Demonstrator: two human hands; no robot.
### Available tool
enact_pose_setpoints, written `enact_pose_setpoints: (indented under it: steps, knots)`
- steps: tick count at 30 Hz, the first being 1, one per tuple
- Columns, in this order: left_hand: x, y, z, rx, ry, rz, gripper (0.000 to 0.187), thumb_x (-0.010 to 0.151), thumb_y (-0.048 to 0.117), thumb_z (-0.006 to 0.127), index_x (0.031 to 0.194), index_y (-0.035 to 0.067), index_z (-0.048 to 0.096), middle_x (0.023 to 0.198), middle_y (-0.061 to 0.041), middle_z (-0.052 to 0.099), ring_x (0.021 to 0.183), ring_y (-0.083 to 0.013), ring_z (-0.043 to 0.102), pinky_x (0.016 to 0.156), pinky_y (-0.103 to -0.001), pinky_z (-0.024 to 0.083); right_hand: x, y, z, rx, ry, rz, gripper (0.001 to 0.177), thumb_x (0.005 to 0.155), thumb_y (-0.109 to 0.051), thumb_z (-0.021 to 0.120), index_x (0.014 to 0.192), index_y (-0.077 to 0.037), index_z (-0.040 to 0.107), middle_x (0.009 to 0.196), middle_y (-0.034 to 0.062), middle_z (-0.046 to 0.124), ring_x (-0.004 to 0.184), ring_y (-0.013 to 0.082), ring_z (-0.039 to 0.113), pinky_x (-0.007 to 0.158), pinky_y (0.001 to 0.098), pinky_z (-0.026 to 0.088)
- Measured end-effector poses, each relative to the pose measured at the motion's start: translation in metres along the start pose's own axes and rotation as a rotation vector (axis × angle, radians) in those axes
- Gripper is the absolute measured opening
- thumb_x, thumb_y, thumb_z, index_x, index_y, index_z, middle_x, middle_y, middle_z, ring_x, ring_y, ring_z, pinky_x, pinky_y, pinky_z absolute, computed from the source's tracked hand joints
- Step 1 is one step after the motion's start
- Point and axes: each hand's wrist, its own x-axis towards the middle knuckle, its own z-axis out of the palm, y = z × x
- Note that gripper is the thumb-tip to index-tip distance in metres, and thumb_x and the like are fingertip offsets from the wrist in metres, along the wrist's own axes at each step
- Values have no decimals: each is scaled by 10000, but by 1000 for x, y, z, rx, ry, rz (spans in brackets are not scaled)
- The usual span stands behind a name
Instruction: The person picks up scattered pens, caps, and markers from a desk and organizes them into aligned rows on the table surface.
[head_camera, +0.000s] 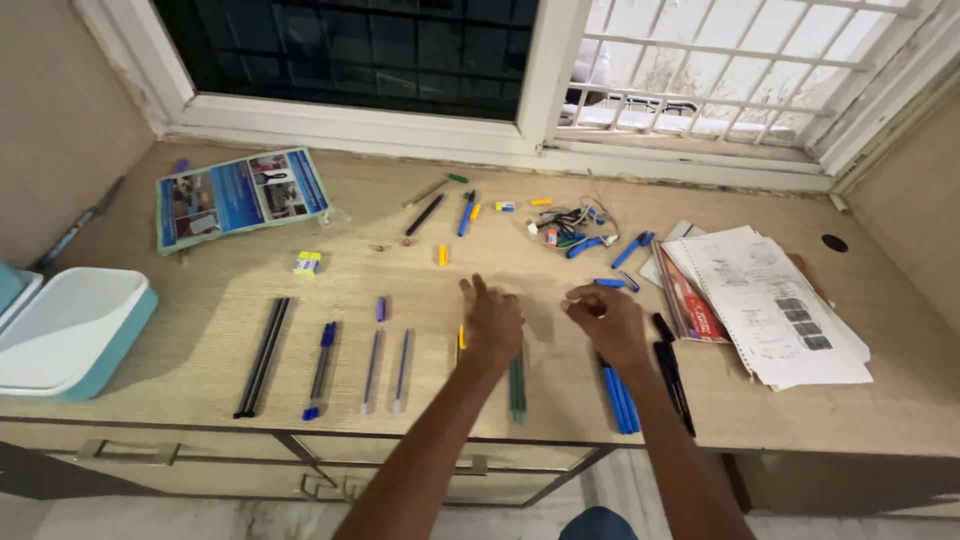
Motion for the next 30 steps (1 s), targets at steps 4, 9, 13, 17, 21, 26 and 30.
enact_pose_setpoints:
  steps: [4, 9, 13, 17, 21, 26, 30]
  knots:
    - [-1, -1, -9, -37, -12, -2, 355, 928, 404, 684, 1141, 131, 765, 1208, -163, 706, 1401, -433, 447, 1185, -636, 186, 5, -4, 25, 31, -23, 49, 215, 841, -174, 797, 1027, -67, 778, 800, 55, 769, 696, 104, 693, 649, 262, 559]
    - [7, -14, -17, -135, -64, 25, 307, 913, 365, 691, 1081, 120, 768, 1128, -142, 719, 1308, -380, 518, 1181, -629, 191, 19, -2, 48, -28, -86, 50, 195, 864, -210, 786, 1014, -86, 793, 857, 69, 797, 742, 169, 752, 685, 310, 596]
    - [39, -48, -4, -240, 180, -25, 166, 911, 228, 645, 1022, 147, 738, 1035, -135, 729, 1138, -322, 608, 1116, -587, 309, 19, -12, 50, -462, -35, -132, 223, 901, -197, 709, 1096, -111, 773, 1021, 147, 764, 942, 355, 714, 820, 458, 559]
    - [98, -106, 17, -165, 395, -225, 195, 891, 154, 623, 1060, 113, 710, 1052, -120, 698, 1073, -318, 602, 955, -553, 396, 21, -18, 57, -670, -84, 30, 301, 908, -208, 613, 1180, -145, 727, 1095, 128, 744, 921, 376, 707, 832, 493, 558]
    - [139, -151, 42, -120, 450, -406, 182, 895, 166, 636, 1056, 113, 701, 1142, -117, 657, 1155, -322, 557, 995, -499, 379, 29, -12, 61, -679, -42, 31, 305, 925, -228, 605, 1195, -149, 722, 1099, 130, 748, 924, 373, 717, 850, 487, 566]
    - [159, -163, 53, -55, 219, -556, 359, 796, 184, 683, 1149, 136, 646, 1194, -128, 620, 1255, -345, 446, 1049, -494, 282, 35, -17, 61, -661, -62, 195, 301, 937, -244, 601, 1203, -215, 737, 1119, 117, 748, 956, 383, 711, 866, 495, 564]
    - [156, -161, 57, 46, 220, -534, 383, 818, 197, 694, 1192, 131, 641, 1173, -92, 656, 1290, -362, 448, 1105, -527, 265, 38, -24, 55, -711, -102, 265, 328, 934, -283, 607, 1239, -256, 726, 1117, 118, 743, 982, 392, 694, 885, 508, 553]
